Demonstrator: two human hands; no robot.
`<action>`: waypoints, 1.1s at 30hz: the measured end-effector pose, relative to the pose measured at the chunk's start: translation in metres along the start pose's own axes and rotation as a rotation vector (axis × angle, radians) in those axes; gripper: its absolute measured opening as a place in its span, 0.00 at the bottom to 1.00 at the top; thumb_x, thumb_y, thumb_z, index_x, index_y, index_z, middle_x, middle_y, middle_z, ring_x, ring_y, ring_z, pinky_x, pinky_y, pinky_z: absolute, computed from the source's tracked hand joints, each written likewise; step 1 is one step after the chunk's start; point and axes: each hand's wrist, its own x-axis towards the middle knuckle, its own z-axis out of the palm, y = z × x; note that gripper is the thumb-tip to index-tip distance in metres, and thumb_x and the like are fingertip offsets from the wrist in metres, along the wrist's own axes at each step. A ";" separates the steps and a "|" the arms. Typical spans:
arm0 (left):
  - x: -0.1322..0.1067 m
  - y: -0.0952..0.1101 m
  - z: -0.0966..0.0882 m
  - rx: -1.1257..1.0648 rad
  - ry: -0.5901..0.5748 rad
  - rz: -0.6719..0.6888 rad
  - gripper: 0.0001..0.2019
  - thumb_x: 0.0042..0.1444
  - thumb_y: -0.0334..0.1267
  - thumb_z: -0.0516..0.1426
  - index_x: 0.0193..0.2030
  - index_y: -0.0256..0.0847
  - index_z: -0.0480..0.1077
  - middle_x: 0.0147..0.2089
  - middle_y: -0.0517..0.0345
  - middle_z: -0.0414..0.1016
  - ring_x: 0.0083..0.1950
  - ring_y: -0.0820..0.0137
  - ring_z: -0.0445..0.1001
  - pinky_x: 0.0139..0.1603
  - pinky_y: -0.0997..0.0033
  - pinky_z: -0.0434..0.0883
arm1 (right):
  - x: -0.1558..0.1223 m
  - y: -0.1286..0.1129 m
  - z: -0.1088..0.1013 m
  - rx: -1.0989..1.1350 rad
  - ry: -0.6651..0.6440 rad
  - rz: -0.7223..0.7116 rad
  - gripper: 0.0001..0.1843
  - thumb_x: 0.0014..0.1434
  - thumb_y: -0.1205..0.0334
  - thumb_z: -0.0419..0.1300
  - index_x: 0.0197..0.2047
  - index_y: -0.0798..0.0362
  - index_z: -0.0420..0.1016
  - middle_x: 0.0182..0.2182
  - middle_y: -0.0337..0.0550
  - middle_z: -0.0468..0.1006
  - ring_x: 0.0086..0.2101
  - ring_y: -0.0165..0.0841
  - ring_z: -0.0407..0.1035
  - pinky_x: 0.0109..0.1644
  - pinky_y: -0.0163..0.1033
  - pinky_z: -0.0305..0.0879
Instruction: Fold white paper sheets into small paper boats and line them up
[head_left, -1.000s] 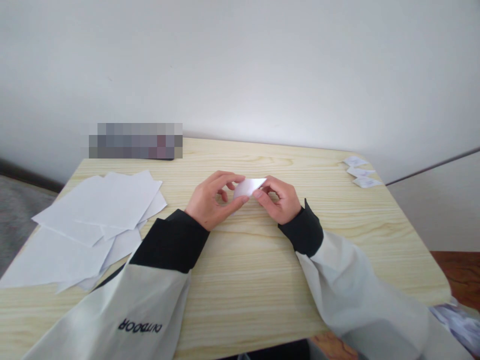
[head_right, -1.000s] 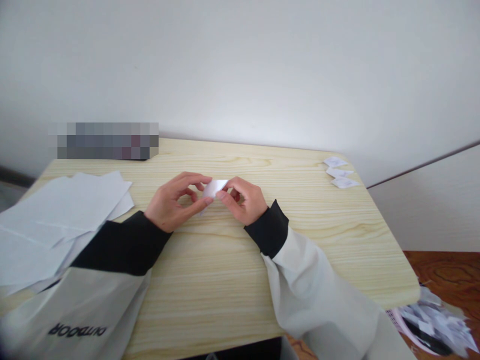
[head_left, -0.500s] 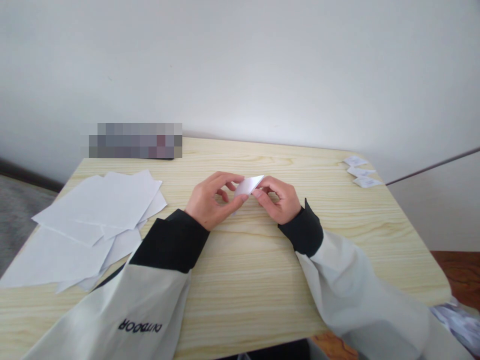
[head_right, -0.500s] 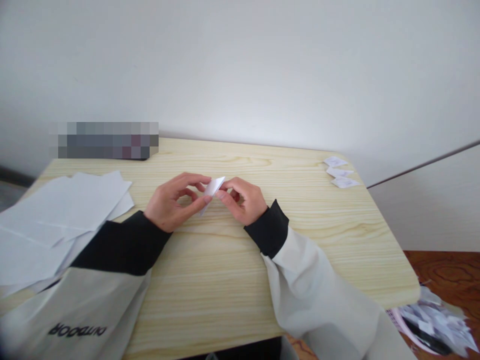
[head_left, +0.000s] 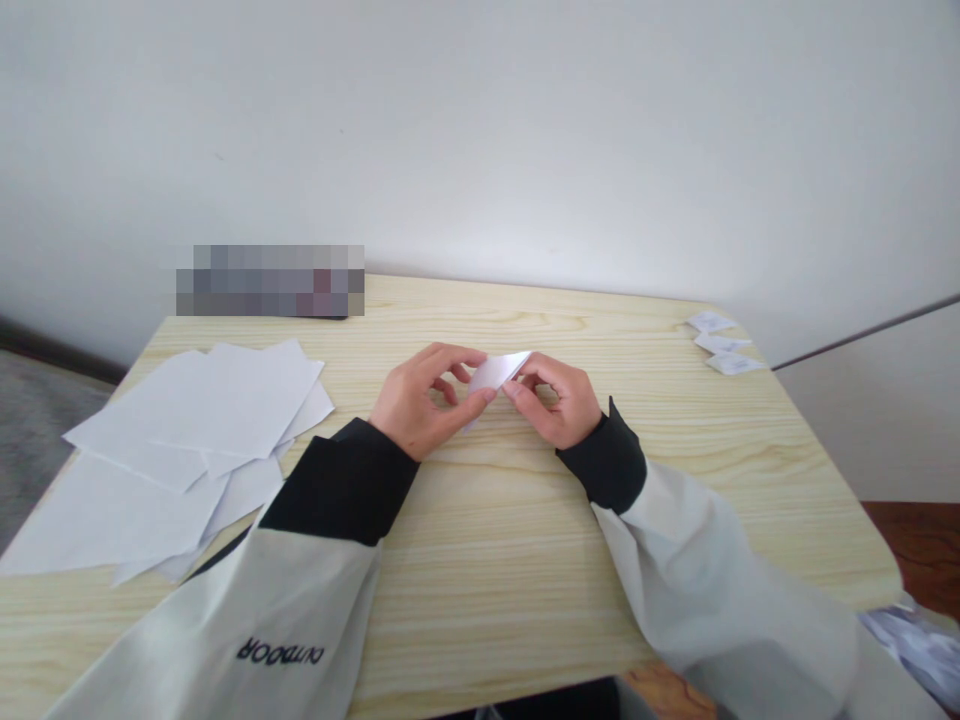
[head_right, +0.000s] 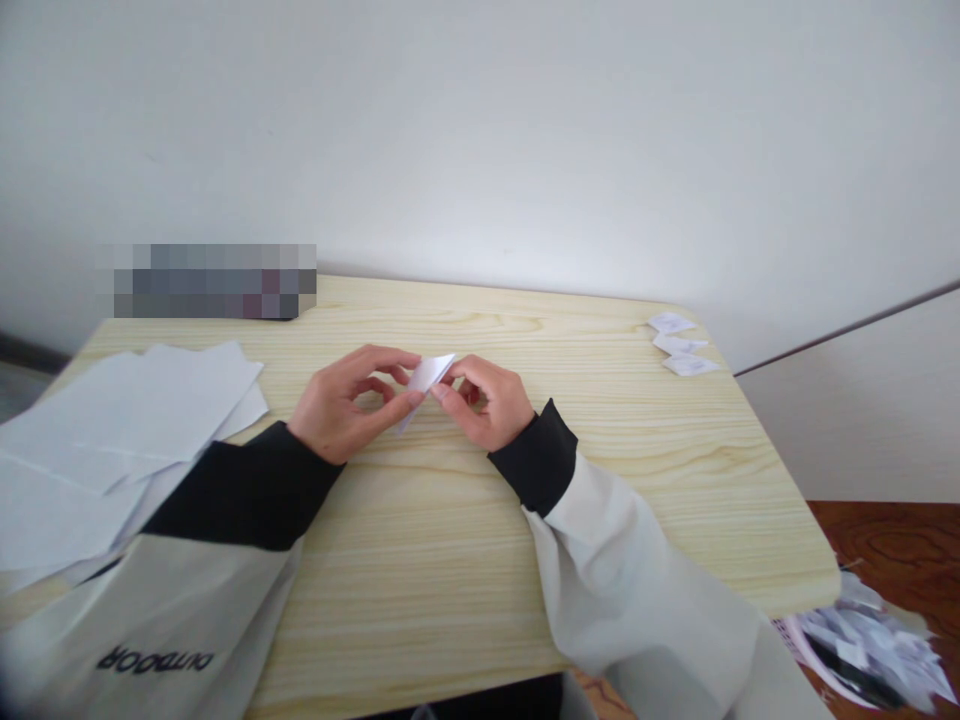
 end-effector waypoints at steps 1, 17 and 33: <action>0.000 0.000 0.000 0.001 0.001 -0.002 0.14 0.51 0.40 0.60 0.43 0.35 0.73 0.40 0.51 0.75 0.35 0.72 0.74 0.29 0.76 0.74 | 0.000 0.000 0.000 -0.006 0.000 -0.004 0.05 0.58 0.61 0.56 0.32 0.53 0.69 0.23 0.36 0.72 0.21 0.25 0.63 0.27 0.31 0.60; -0.002 0.002 0.003 0.133 0.034 0.165 0.13 0.52 0.35 0.59 0.44 0.35 0.71 0.41 0.51 0.74 0.35 0.73 0.72 0.28 0.76 0.71 | -0.005 0.000 0.011 -0.034 0.024 0.203 0.10 0.55 0.63 0.55 0.40 0.56 0.71 0.19 0.36 0.74 0.18 0.25 0.66 0.23 0.29 0.61; -0.004 -0.004 0.007 0.226 -0.039 0.139 0.22 0.47 0.25 0.53 0.51 0.37 0.64 0.47 0.50 0.69 0.39 0.72 0.72 0.30 0.76 0.72 | -0.004 -0.001 0.013 -0.046 0.074 0.181 0.08 0.55 0.62 0.57 0.40 0.53 0.70 0.21 0.34 0.76 0.21 0.26 0.70 0.28 0.30 0.66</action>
